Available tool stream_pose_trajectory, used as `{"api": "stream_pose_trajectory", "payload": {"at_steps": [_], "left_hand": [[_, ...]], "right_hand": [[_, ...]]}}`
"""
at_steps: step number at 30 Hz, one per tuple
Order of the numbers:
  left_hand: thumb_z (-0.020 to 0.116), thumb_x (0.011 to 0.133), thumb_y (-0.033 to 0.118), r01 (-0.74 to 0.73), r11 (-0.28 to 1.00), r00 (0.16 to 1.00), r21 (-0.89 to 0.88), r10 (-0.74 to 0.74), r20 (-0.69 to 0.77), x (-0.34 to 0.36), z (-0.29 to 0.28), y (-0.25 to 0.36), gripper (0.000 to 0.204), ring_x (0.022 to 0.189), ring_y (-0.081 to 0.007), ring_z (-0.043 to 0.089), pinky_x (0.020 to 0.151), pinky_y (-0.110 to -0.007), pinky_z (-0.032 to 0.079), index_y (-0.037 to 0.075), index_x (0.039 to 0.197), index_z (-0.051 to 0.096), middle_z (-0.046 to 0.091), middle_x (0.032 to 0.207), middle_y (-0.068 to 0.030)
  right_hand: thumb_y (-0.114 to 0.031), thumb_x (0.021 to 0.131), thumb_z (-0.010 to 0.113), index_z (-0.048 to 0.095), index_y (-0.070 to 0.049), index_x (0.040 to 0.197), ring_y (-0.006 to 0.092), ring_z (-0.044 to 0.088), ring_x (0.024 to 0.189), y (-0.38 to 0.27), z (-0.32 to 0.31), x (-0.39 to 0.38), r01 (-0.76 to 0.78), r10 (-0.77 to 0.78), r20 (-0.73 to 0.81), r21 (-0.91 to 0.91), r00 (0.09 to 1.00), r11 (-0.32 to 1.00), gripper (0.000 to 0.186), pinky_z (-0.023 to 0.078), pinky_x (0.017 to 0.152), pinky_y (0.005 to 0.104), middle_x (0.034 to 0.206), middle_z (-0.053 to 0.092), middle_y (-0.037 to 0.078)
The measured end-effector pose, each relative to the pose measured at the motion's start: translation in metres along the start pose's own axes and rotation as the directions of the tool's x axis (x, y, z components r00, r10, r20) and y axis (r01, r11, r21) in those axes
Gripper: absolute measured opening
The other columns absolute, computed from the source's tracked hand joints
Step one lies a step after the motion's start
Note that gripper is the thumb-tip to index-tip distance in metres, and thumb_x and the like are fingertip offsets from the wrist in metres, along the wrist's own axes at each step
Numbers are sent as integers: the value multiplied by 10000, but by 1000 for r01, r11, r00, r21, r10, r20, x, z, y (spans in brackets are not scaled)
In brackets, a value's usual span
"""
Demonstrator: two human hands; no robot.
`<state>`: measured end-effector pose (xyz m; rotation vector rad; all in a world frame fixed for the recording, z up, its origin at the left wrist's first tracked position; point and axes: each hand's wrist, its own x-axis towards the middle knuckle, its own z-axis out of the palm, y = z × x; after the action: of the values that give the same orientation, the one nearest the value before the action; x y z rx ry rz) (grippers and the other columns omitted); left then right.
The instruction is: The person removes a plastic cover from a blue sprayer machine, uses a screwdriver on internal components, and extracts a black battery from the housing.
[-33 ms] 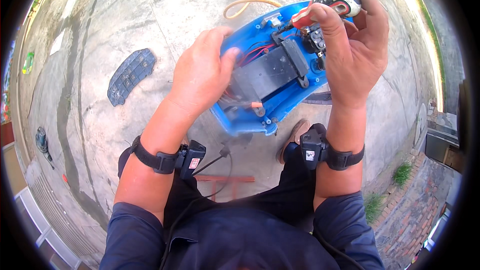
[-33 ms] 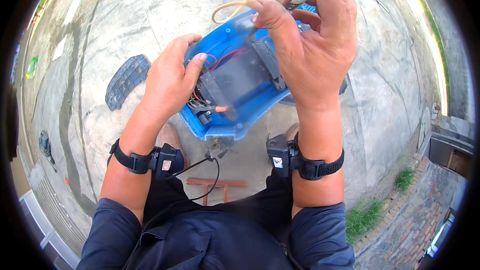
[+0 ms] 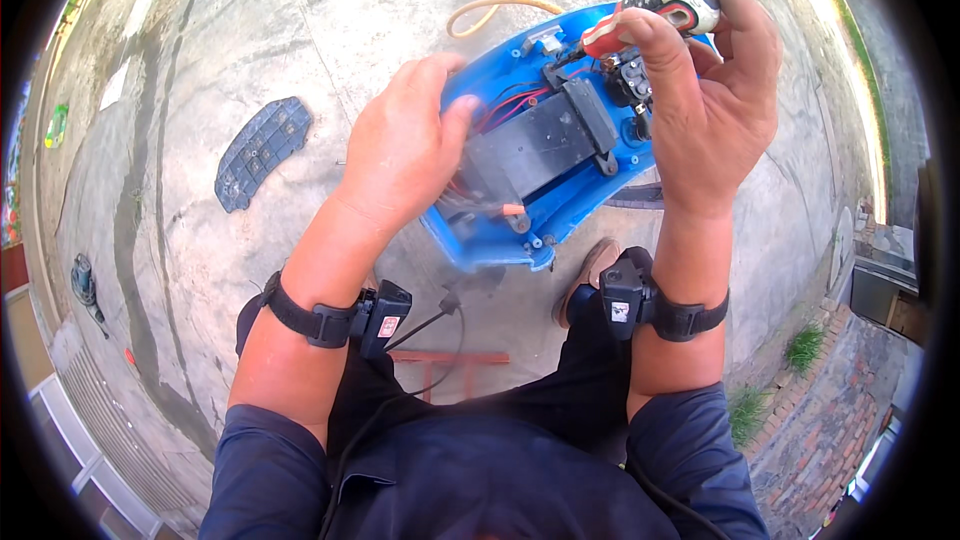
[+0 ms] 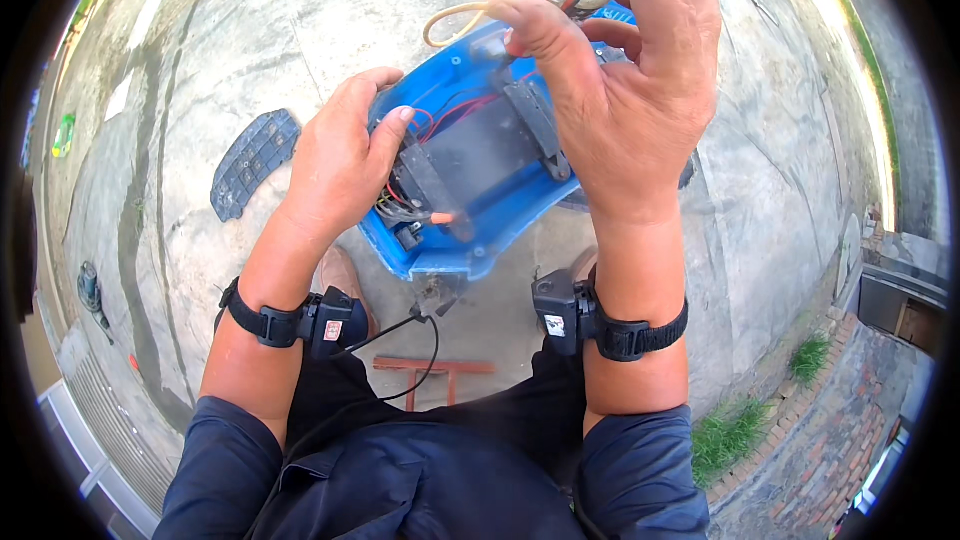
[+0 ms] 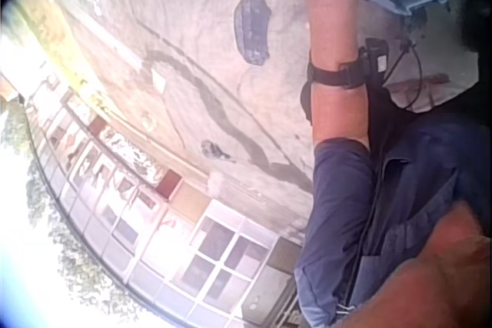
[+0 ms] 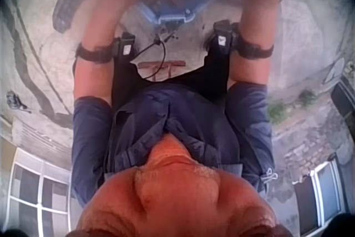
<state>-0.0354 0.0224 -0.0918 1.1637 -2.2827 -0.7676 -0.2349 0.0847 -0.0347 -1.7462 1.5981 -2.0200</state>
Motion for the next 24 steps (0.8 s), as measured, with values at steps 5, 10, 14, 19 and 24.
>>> {"api": "stream_pose_trajectory", "payload": {"at_steps": [5, 10, 14, 19, 24], "left_hand": [[682, 985, 212, -1, 1000, 1000, -1, 1, -2, 0, 2, 1, 348, 1107, -398, 672, 926, -450, 537, 59, 1290, 616, 683, 1202, -207], [690, 976, 201, -4, 1000, 1000, -9, 4, -4, 0, 2, 1, 352, 1102, -395, 672, 923, -448, 538, 63, 1291, 616, 684, 1192, -202], [695, 967, 187, -13, 1000, 1000, 1, 13, -7, -1, 3, -1, 354, 1097, -393, 673, 919, -447, 539, 61, 1289, 616, 685, 1183, -200], [697, 961, 177, -14, 1000, 1000, -5, 14, -9, -1, 2, -1, 361, 1095, -398, 674, 919, -449, 541, 56, 1291, 615, 685, 1180, -202], [693, 959, 169, 10, 1000, 1000, -7, -10, 10, -2, 1, 0, 365, 1103, -401, 671, 931, -452, 539, 53, 1296, 614, 682, 1188, -205]], "right_hand": [[163, 830, 718, 619, 51, 1291, 163, 692, 823, -5, -3, 8, 242, -240, 32, -167, 970, 956, 484, 602, 659, 264, 1121, 601, 122], [149, 842, 707, 618, 73, 1305, 170, 699, 803, -12, -15, 13, 323, -274, 190, -312, 943, 894, 478, 592, 666, 273, 1034, 642, 118], [154, 867, 671, 603, 88, 1335, 182, 710, 815, -2, -6, 8, 210, -203, 96, -66, 974, 976, 478, 600, 697, 288, 1024, 648, 130], [167, 913, 587, 552, 111, 1397, 201, 723, 845, -2, -9, 9, 90, -95, 109, 49, 990, 995, 489, 615, 750, 312, 1065, 655, 155], [144, 952, 549, 519, 116, 1426, 200, 725, 859, -3, -14, 7, 117, -112, 149, -26, 982, 993, 475, 612, 760, 311, 1099, 664, 167]]}}
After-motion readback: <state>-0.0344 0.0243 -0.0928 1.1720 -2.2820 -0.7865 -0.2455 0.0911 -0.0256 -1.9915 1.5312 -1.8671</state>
